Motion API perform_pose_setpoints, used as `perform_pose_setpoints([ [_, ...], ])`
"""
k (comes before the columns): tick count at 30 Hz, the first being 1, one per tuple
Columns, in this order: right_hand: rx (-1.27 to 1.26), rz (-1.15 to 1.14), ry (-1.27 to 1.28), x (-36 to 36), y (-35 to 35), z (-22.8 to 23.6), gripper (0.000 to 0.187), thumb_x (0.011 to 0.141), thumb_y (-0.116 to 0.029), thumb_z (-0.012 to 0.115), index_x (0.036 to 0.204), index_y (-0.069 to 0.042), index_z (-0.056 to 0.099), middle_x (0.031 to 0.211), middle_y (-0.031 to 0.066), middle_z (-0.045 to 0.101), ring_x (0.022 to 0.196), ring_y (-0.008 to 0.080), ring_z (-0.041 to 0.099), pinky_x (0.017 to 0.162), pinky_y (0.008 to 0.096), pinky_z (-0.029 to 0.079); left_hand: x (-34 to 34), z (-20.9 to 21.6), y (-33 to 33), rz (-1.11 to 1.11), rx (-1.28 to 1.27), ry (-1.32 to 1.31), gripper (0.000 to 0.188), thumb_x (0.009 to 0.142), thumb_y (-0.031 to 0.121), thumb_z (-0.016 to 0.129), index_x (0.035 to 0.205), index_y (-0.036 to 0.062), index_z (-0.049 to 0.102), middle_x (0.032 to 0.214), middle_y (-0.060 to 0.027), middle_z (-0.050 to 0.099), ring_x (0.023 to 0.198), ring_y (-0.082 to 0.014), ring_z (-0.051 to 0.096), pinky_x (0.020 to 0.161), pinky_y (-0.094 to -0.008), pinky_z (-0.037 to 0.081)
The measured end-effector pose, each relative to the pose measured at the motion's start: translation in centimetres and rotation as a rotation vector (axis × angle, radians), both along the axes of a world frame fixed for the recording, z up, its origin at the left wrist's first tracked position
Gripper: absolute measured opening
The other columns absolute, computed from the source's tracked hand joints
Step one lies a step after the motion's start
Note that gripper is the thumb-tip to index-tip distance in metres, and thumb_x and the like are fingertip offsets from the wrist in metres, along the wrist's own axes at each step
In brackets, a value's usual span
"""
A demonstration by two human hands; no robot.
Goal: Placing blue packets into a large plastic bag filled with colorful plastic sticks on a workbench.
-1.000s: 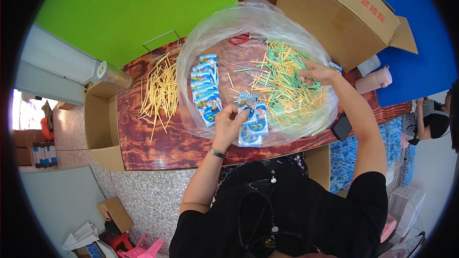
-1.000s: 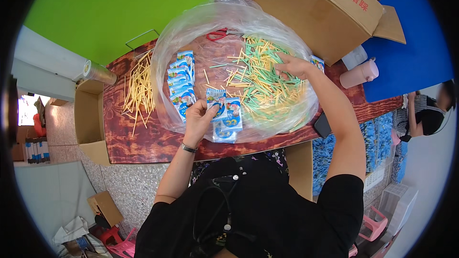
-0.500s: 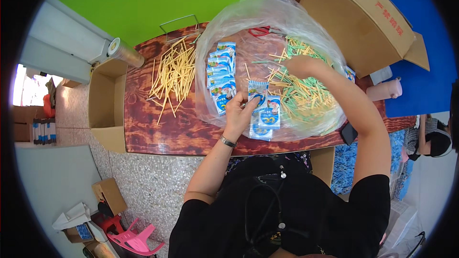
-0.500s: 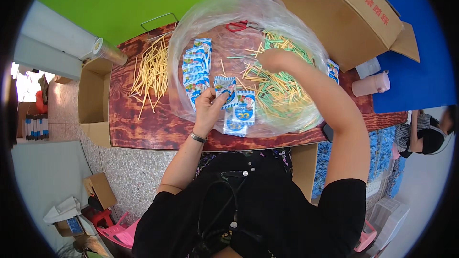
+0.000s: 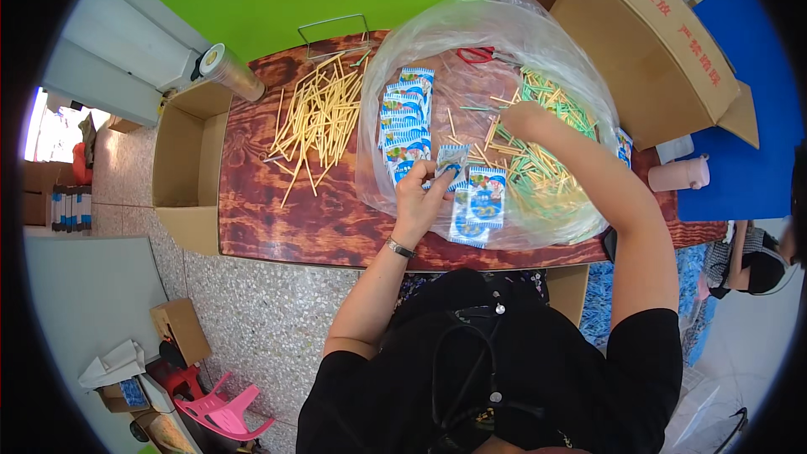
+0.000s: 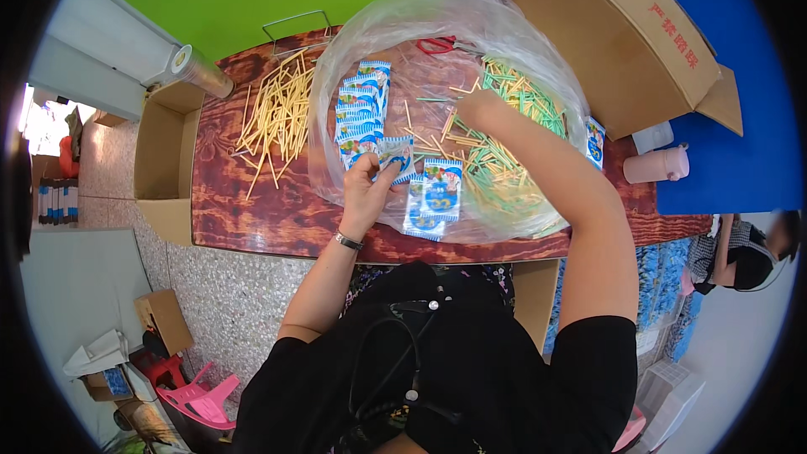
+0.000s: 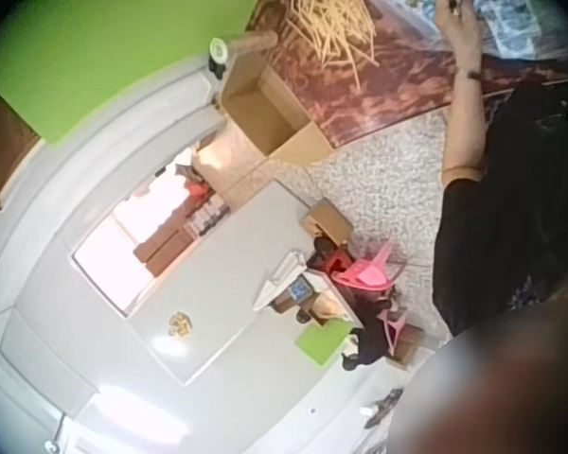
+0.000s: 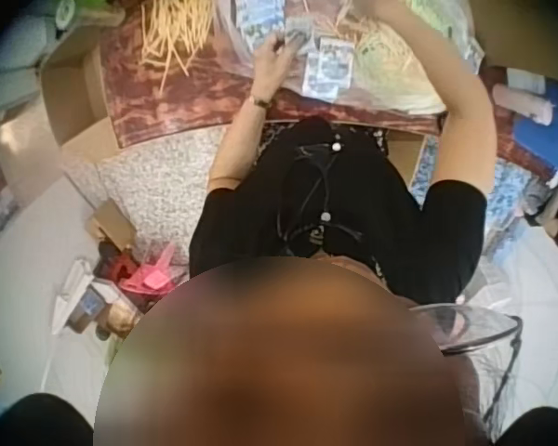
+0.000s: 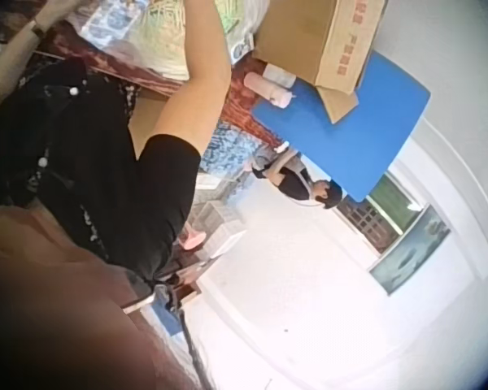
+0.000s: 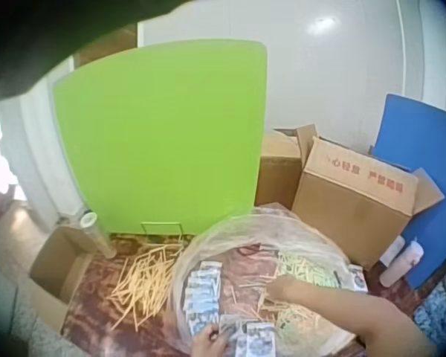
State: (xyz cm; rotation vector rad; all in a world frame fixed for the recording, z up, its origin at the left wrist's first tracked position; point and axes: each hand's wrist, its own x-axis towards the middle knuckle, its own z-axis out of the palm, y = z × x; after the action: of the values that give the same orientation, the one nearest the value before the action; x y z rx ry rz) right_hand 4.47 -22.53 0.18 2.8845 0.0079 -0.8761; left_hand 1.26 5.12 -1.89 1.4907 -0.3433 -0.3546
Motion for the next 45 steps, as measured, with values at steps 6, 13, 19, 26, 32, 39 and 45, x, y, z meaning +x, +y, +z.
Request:
perform_pose_setpoints([
  [6, 0.075, 0.331, -0.151, -0.7, -0.6, 1.0, 0.023, 0.091, -0.018, 0.046, 0.107, -0.004, 0.056, 0.094, 0.0179, 0.068, 0.09, 0.0352, 0.068, 0.074, 0.0453, 0.054, 0.3, -0.3, -0.2, 0.021, -0.023, 0.037, 0.019, 0.085, 0.01, 0.071, 0.084, -0.0016, 0.057, 0.074, -0.0025, 0.053, 0.061, -0.0054, 0.056, 0.047, -0.0218, 0.052],
  [13, 0.007, 0.626, -0.293, -0.4, 0.0, -2.3, 0.015, 0.089, -0.02, 0.049, 0.095, -0.009, 0.055, 0.093, 0.0113, 0.065, 0.084, 0.0309, 0.067, 0.073, 0.0389, 0.054, 0.0, -0.2, -0.5, 0.012, -0.023, 0.054, 0.019, 0.085, 0.01, 0.071, 0.084, -0.0012, 0.056, 0.075, -0.0021, 0.052, 0.061, -0.0055, 0.055, 0.047, -0.0217, 0.053],
  [19, 0.159, 0.588, -0.49, -0.9, -0.3, -2.2, 0.017, 0.086, -0.021, 0.051, 0.092, -0.006, 0.056, 0.088, 0.0167, 0.063, 0.087, 0.0299, 0.065, 0.07, 0.042, 0.054, 0.1, -0.3, -0.4, 0.013, -0.04, 0.001, 0.018, 0.086, 0.009, 0.07, 0.084, -0.001, 0.056, 0.074, -0.0019, 0.051, 0.062, -0.0052, 0.053, 0.045, -0.0218, 0.053],
  [26, 0.225, 0.023, -0.011, -0.3, -0.6, 2.7, 0.037, 0.087, -0.017, 0.05, 0.119, -0.001, 0.059, 0.108, 0.0209, 0.067, 0.101, 0.0375, 0.065, 0.082, 0.0481, 0.051, 0.2, 0.0, -0.4, 0.049, -0.005, -0.057, 0.018, 0.085, 0.008, 0.071, 0.082, -0.001, 0.056, 0.074, -0.002, 0.051, 0.06, -0.0053, 0.054, 0.046, -0.022, 0.053],
  [32, -0.043, 0.04, -0.043, 0.5, 3.1, -1.2, 0.026, 0.088, -0.019, 0.051, 0.1, -0.004, 0.07, 0.097, 0.0192, 0.07, 0.09, 0.0312, 0.069, 0.077, 0.0425, 0.055, -0.3, 0.6, -1.0, 0.094, 0.086, -0.222, 0.02, 0.081, 0.006, 0.074, 0.08, -0.0004, 0.055, 0.072, -0.0038, 0.055, 0.055, -0.0085, 0.058, 0.046, -0.0227, 0.047],
  [39, -0.018, 0.099, -0.158, -0.3, 1.0, -1.2, 0.027, 0.086, -0.018, 0.053, 0.103, -0.003, 0.067, 0.097, 0.0177, 0.069, 0.093, 0.0297, 0.068, 0.076, 0.0411, 0.055, 0.2, 0.0, -0.8, 0.114, 0.09, -0.271, 0.025, 0.08, 0.002, 0.075, 0.079, 0.0023, 0.05, 0.074, -0.0023, 0.056, 0.061, -0.008, 0.062, 0.05, -0.0225, 0.046],
  [45, 0.799, -0.195, 0.011, -2.1, -0.7, 6.0, 0.032, 0.096, -0.034, 0.051, 0.102, -0.004, 0.058, 0.071, 0.0017, 0.054, 0.065, 0.014, 0.052, 0.058, 0.0323, 0.043, 0.2, 0.8, -1.2, 0.152, -0.019, -0.095, 0.026, 0.081, 0.002, 0.074, 0.079, 0.0024, 0.047, 0.074, -0.0015, 0.052, 0.06, -0.0091, 0.062, 0.05, -0.0225, 0.045],
])
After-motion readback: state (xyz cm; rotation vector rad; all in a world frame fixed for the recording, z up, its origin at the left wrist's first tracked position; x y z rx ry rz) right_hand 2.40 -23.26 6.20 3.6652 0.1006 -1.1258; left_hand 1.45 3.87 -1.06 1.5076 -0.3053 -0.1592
